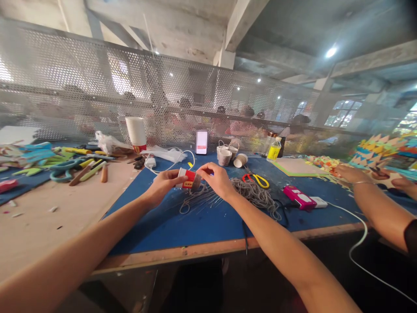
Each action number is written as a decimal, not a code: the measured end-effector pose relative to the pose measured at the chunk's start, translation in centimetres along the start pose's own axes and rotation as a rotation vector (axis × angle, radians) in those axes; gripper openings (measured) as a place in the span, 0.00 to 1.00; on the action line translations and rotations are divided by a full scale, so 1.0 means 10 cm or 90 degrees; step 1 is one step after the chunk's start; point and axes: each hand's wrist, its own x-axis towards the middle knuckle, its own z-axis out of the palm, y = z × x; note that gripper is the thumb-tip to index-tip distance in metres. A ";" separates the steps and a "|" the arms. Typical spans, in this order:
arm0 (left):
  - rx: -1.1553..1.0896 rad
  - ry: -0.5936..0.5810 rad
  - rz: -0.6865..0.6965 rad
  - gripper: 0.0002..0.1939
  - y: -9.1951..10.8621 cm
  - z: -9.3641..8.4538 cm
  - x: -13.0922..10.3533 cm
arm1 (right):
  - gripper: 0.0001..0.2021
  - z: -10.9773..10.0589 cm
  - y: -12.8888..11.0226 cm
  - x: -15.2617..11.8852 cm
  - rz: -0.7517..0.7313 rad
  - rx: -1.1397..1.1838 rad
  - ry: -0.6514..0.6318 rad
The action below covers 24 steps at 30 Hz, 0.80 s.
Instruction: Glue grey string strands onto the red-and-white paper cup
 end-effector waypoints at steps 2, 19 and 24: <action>0.015 -0.012 0.006 0.18 0.01 0.01 -0.01 | 0.05 0.01 -0.01 -0.01 -0.030 -0.016 0.010; 0.021 -0.071 0.001 0.16 -0.02 0.00 0.00 | 0.04 0.02 0.05 0.00 -0.015 -0.090 0.040; 0.006 -0.068 -0.008 0.16 0.02 0.01 -0.02 | 0.05 0.00 0.05 0.01 -0.007 -0.101 0.040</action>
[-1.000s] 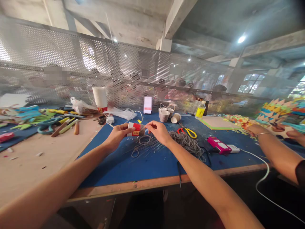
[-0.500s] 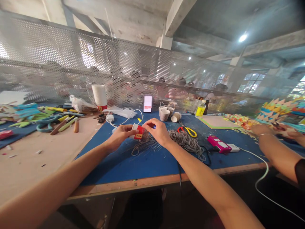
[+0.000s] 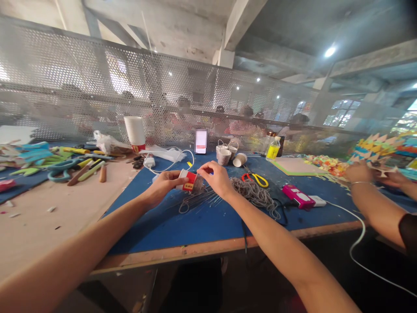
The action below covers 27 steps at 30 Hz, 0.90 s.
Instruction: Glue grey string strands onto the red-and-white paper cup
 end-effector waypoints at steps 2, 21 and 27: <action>-0.004 0.008 -0.004 0.16 0.01 0.01 0.00 | 0.05 -0.01 0.00 0.00 -0.001 -0.005 -0.002; 0.010 -0.001 0.006 0.16 0.04 0.02 -0.01 | 0.06 -0.01 0.03 0.00 0.005 -0.005 -0.013; 0.016 -0.012 0.010 0.17 0.00 -0.02 0.00 | 0.05 0.00 0.05 0.00 0.007 -0.006 -0.012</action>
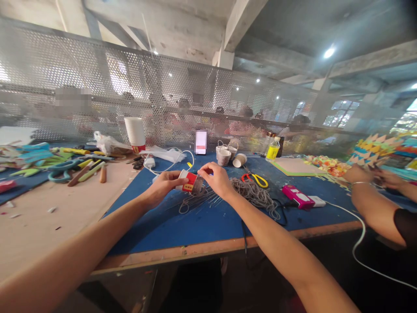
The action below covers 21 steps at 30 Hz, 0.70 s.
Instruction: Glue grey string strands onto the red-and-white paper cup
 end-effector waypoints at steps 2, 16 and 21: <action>0.000 -0.001 0.004 0.17 -0.01 -0.01 0.00 | 0.05 0.00 0.00 0.00 0.000 0.001 0.000; 0.024 0.014 0.014 0.16 0.04 0.03 -0.02 | 0.05 0.01 0.02 0.00 0.005 -0.011 -0.005; 0.033 0.012 0.021 0.16 0.03 0.02 -0.01 | 0.05 0.00 0.01 0.00 0.013 -0.005 -0.011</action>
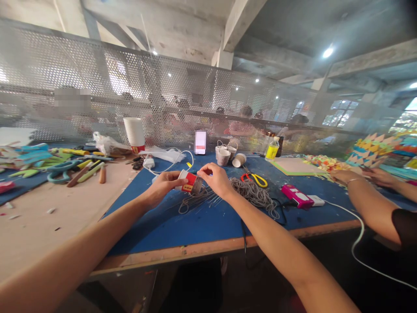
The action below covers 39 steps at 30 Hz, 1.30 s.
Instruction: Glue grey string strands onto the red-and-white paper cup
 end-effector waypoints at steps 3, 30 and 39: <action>-0.003 -0.008 0.006 0.16 -0.02 -0.01 0.01 | 0.05 0.00 0.00 0.00 0.003 0.009 0.001; 0.012 -0.021 0.011 0.16 0.00 -0.01 0.00 | 0.05 -0.01 0.01 0.00 0.015 0.025 -0.020; 0.011 -0.035 0.010 0.15 0.00 -0.02 0.00 | 0.05 -0.01 0.01 0.00 0.027 0.026 -0.034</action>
